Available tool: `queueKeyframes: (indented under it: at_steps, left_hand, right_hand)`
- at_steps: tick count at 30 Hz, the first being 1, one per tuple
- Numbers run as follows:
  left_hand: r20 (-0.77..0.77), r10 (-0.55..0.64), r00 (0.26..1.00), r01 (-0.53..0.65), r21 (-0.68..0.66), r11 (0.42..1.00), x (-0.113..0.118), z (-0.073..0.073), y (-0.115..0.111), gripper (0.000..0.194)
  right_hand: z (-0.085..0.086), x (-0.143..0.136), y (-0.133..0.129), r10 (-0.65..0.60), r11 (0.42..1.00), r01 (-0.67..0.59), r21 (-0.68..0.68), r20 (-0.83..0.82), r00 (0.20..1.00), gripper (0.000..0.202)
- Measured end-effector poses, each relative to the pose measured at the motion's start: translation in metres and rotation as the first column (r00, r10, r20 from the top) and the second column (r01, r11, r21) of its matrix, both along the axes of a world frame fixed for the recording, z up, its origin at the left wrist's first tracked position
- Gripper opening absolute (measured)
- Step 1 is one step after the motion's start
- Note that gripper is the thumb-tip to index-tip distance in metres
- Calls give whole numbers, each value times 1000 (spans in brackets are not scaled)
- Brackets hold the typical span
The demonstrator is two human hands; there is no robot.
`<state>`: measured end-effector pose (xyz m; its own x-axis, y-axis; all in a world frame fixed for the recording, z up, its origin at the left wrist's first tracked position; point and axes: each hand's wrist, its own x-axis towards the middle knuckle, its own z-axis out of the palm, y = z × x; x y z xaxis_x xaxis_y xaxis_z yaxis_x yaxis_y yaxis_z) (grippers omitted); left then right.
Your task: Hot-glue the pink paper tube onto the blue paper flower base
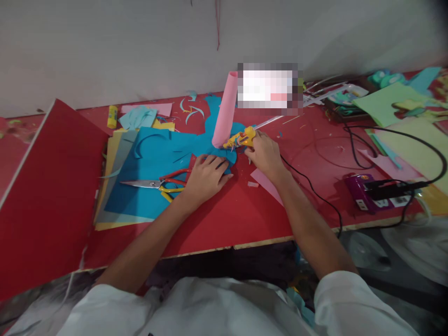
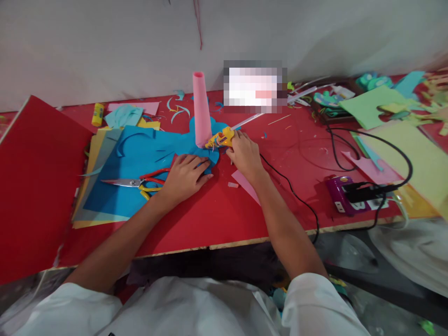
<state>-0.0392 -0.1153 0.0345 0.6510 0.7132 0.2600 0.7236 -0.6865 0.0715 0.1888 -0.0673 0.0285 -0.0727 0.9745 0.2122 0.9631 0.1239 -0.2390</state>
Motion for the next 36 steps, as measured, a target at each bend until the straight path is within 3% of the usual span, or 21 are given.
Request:
queueKeyframes:
  at_steps: [15, 36]
  left_hand:
    - [12, -1, 1000, 2, -23, 1000, -1, 0, 0, 37]
    - [-14, 3, 1000, -3, -10, 1000, -1, 0, 0, 37]
  right_hand:
    - [4, 21, 3, 25, 999, -25, -33, 13, 1000, 43]
    - [1, 11, 1, 83, 996, -83, -24, -17, 996, 42]
